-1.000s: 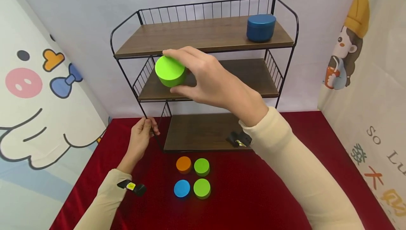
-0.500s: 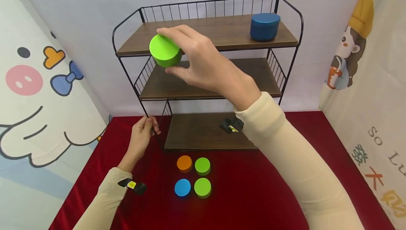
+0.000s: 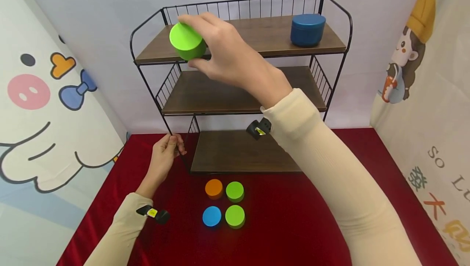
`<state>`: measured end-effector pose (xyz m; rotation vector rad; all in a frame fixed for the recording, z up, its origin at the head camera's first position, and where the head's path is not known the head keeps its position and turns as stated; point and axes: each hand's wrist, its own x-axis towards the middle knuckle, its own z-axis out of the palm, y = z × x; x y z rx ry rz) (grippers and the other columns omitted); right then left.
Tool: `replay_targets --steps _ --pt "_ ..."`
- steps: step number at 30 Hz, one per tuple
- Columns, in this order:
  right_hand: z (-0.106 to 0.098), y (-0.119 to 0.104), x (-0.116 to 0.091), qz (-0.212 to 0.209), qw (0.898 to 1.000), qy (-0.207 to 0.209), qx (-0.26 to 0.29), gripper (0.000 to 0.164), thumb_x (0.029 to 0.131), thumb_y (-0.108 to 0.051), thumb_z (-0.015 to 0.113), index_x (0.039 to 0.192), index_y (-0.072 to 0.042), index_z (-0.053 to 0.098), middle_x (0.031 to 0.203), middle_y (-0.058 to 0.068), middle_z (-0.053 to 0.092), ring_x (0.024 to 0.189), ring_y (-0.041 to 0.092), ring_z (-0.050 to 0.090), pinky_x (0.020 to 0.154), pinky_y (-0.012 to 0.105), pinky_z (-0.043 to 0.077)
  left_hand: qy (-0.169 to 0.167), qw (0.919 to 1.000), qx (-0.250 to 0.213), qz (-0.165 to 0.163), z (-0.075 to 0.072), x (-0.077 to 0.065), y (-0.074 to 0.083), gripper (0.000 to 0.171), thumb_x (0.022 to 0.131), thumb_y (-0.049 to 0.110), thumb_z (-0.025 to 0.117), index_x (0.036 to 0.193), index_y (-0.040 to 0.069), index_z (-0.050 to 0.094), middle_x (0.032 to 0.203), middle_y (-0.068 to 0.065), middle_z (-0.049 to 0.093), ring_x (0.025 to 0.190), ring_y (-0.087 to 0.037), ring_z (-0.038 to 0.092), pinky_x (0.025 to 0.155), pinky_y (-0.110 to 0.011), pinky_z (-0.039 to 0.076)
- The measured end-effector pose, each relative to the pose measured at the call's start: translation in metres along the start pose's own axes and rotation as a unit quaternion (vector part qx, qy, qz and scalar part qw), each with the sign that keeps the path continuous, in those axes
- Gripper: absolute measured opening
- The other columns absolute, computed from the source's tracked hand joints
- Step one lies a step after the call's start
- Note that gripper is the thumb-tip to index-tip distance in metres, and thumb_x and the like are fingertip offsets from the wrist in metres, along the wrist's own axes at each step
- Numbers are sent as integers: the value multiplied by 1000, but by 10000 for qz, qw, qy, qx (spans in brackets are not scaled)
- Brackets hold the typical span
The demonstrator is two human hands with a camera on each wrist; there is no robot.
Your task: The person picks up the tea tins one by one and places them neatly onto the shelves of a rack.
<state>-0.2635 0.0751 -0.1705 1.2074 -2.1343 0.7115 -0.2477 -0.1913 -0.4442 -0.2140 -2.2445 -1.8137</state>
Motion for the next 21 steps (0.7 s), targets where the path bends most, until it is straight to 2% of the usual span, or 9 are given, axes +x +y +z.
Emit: replay_targets --steps 8,18,21 --pt "0 2 13 493 9979 -411 -14 64 92 -13 79 147 1 50 138 18 58 124 26 57 110 30 48 7 10000 -33 9 1 1 0 41 111 26 40 102 -9 59 79 -9 57 70 -13 61 69 -22 57" --pt "1 5 24 713 9948 -730 -24 66 92 -17 80 149 -1 48 146 15 55 133 26 53 116 30 42 -4 10000 -56 29 0 0 0 41 111 26 40 101 -8 60 80 -13 55 70 -15 59 69 -23 58" --pt "0 4 26 892 9924 -848 38 68 92 -17 80 149 -2 48 146 14 54 133 25 52 116 30 42 -5 10000 -74 34 0 0 1 41 111 27 40 101 -8 59 80 -14 55 70 -15 59 69 -23 58"
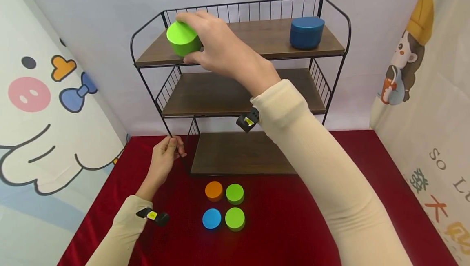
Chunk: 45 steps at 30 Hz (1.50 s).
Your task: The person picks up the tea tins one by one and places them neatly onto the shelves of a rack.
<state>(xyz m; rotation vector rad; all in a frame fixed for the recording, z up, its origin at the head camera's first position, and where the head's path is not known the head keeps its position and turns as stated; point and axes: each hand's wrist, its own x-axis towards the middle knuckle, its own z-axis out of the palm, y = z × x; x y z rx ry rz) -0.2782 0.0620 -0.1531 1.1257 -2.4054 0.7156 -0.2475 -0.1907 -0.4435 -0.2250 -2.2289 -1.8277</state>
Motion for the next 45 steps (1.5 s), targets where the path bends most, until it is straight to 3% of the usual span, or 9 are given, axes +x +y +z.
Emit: replay_targets --steps 12,33,39,45 --pt "-4 -5 8 606 9970 -479 26 67 93 -19 79 150 -6 47 141 10 56 123 21 53 108 31 47 25 10000 -45 31 -1 1 -2 43 110 29 40 101 -7 60 79 -13 54 69 -15 60 70 -23 59" --pt "-6 -8 12 1128 9897 -879 81 55 98 -25 73 144 -7 49 121 7 59 107 20 54 95 32 48 60 10000 -5 32 0 2 -3 42 110 26 40 100 -10 60 79 -14 55 69 -14 60 69 -24 57" --pt "-8 -8 8 1339 9868 -904 77 76 97 -30 73 158 -8 33 144 10 54 126 23 58 107 33 49 63 10000 54 39 0 3 -3 41 111 25 40 101 -10 60 78 -12 56 70 -14 60 70 -26 58" --pt "-11 -10 -11 1085 9932 -424 -14 84 98 -34 72 163 -10 24 165 8 34 144 26 45 118 37 42 58 10000 22 67 0 3 -3 42 110 26 40 100 -9 60 77 -10 55 68 -13 60 68 -24 57"
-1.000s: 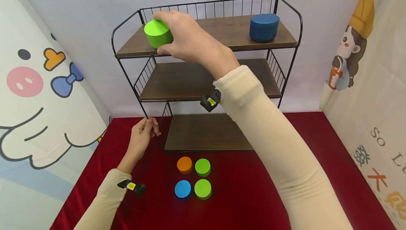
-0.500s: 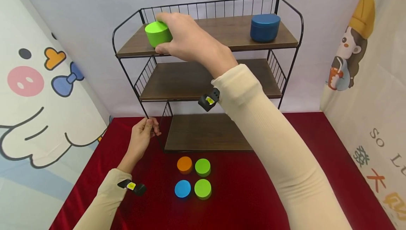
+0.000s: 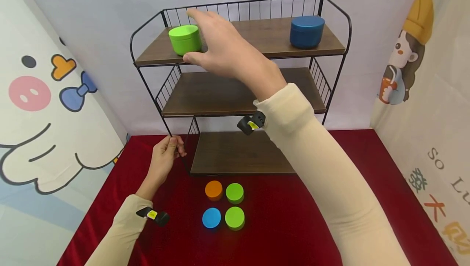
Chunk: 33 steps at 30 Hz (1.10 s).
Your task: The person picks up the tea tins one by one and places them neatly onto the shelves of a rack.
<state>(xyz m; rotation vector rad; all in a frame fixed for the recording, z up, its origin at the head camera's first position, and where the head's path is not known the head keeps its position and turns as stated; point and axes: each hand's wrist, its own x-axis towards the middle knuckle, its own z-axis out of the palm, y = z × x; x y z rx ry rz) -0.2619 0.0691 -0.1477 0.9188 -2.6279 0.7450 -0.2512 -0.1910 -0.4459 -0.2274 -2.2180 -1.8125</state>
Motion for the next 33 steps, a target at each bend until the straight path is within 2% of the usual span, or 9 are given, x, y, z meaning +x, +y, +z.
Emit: replay_targets --steps 3,10,14,20,25,33 --pt "2 3 -13 -324 9987 377 57 81 98 -33 72 161 -7 29 165 8 35 150 23 38 123 35 35 -11 10000 41 25 0 0 0 42 111 26 40 100 -9 61 77 -9 56 68 -13 60 68 -24 58" --pt "9 6 -45 -1013 9877 1079 504 70 97 -23 74 155 -2 40 159 10 44 147 16 42 111 31 49 12 10000 30 21 0 1 0 43 111 27 40 100 -9 61 77 -8 56 68 -12 60 69 -25 58" --pt "15 8 -62 -1327 9789 1417 643 68 95 -17 77 152 0 45 156 12 48 145 18 44 112 34 50 31 10000 23 -2 1 0 -1 42 111 26 40 99 -9 60 77 -9 56 68 -11 60 69 -26 58" --pt "25 11 -87 -1927 9612 1899 540 67 90 -11 81 147 6 49 149 19 53 139 25 51 108 37 53 17 10000 -27 2 1 0 0 42 111 26 40 100 -9 60 77 -9 55 68 -11 60 69 -24 59" --pt "38 15 -107 -2211 9536 1963 571 67 87 -7 82 144 8 49 146 22 55 136 28 53 106 36 54 21 10000 -64 3 1 0 0 41 111 25 40 100 -9 60 77 -8 55 68 -12 61 70 -23 59" --pt "71 29 -134 -2056 9573 1858 821 71 82 -5 85 143 6 51 144 21 57 126 29 60 107 28 52 37 9999 -165 12 2 -1 -1 41 111 25 41 100 -11 59 76 -6 54 69 -11 60 70 -21 59"
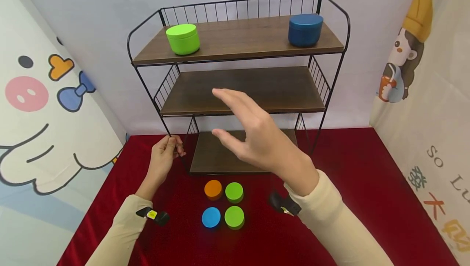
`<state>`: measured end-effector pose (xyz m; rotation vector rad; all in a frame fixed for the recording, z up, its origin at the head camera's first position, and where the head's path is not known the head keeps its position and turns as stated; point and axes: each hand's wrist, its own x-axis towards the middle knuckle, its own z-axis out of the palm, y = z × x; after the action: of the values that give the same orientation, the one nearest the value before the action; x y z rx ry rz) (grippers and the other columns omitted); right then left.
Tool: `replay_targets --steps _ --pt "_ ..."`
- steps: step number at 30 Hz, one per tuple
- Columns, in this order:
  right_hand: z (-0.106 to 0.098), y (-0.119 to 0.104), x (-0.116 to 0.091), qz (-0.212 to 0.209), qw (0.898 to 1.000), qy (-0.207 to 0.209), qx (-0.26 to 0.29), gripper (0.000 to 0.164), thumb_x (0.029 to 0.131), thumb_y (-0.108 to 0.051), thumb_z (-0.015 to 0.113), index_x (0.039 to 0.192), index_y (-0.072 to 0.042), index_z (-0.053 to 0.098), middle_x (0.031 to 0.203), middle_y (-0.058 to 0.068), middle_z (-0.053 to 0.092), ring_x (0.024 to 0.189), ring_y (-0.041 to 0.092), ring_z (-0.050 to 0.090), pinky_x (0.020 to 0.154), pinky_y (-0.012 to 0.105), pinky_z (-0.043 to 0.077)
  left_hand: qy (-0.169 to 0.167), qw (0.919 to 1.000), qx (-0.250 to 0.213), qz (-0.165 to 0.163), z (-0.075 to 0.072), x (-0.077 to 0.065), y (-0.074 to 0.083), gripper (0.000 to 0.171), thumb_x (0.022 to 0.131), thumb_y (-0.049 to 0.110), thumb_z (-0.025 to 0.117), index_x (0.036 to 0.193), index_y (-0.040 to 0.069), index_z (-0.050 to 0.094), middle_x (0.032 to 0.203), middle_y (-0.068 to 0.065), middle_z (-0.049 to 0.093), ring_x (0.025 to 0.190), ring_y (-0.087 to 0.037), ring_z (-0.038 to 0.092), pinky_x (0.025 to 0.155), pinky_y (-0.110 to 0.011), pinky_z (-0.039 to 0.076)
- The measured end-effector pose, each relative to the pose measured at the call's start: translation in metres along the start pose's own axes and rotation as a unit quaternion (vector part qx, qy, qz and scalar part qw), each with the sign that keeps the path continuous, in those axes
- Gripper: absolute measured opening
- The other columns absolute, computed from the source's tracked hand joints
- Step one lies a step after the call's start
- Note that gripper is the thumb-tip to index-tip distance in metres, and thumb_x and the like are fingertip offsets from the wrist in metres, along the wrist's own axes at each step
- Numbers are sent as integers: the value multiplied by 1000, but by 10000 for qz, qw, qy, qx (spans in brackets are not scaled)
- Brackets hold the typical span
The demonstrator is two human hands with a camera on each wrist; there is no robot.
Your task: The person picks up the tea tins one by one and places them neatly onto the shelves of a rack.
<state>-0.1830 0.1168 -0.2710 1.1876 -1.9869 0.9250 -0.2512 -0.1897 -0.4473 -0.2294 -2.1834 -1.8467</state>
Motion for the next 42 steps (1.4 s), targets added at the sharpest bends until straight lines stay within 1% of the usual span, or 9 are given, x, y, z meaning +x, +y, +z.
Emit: replay_targets --steps 4,8,11,17,22,29,31,37,42 --pt "11 7 -24 50 9998 37 188 72 80 -1 85 143 6 52 143 21 58 123 32 61 107 24 51 18 10000 -78 15 1 0 -1 41 111 24 41 100 -12 58 76 -5 54 69 -11 60 69 -21 59" --pt "22 17 -51 212 9994 16 268 70 82 -1 83 144 4 52 143 20 59 114 30 64 106 23 50 21 10000 -60 29 1 0 -1 40 111 24 41 100 -11 59 75 -5 54 68 -11 60 69 -21 58" --pt "29 25 -73 396 9987 3 316 67 84 -2 81 144 2 53 143 19 59 112 29 64 104 22 51 12 10000 -36 54 1 0 0 41 111 25 41 100 -10 59 75 -6 53 68 -11 60 69 -22 58" --pt "38 35 -111 909 9954 -36 300 71 78 4 83 144 -3 55 141 15 60 111 27 64 103 13 47 33 10000 -26 89 1 1 1 41 110 25 40 100 -11 59 75 -8 52 69 -12 59 69 -22 59" --pt "39 42 -138 1239 9920 -141 216 71 77 5 83 143 -4 56 140 14 61 106 23 64 100 12 47 45 9999 -81 98 1 0 0 42 110 24 40 99 -12 59 75 -10 51 69 -12 58 69 -22 60" --pt "30 51 -163 1816 9824 -395 201 69 82 1 83 144 -5 55 139 14 61 118 20 62 97 22 54 40 9999 -58 103 0 0 -1 42 110 24 39 99 -11 58 76 -14 51 70 -13 57 70 -24 60" --pt "28 53 -169 1857 9814 -463 163 69 82 0 82 145 -5 54 139 14 60 119 21 61 97 20 54 40 9999 -40 99 0 -1 -1 42 110 24 39 99 -12 58 76 -15 51 70 -13 57 70 -23 60" --pt "26 58 -183 1794 9819 -611 -63 73 79 2 84 145 -5 54 139 14 60 111 23 64 97 7 47 23 9999 -44 113 1 -1 0 43 111 24 38 100 -13 57 76 -14 51 70 -13 58 69 -22 59" --pt "28 61 -191 1687 9827 -756 -79 74 78 1 84 144 -3 53 140 16 59 114 25 62 99 6 43 -1 9999 -55 125 2 0 -1 42 111 23 39 99 -12 58 75 -11 51 70 -13 58 69 -22 59"
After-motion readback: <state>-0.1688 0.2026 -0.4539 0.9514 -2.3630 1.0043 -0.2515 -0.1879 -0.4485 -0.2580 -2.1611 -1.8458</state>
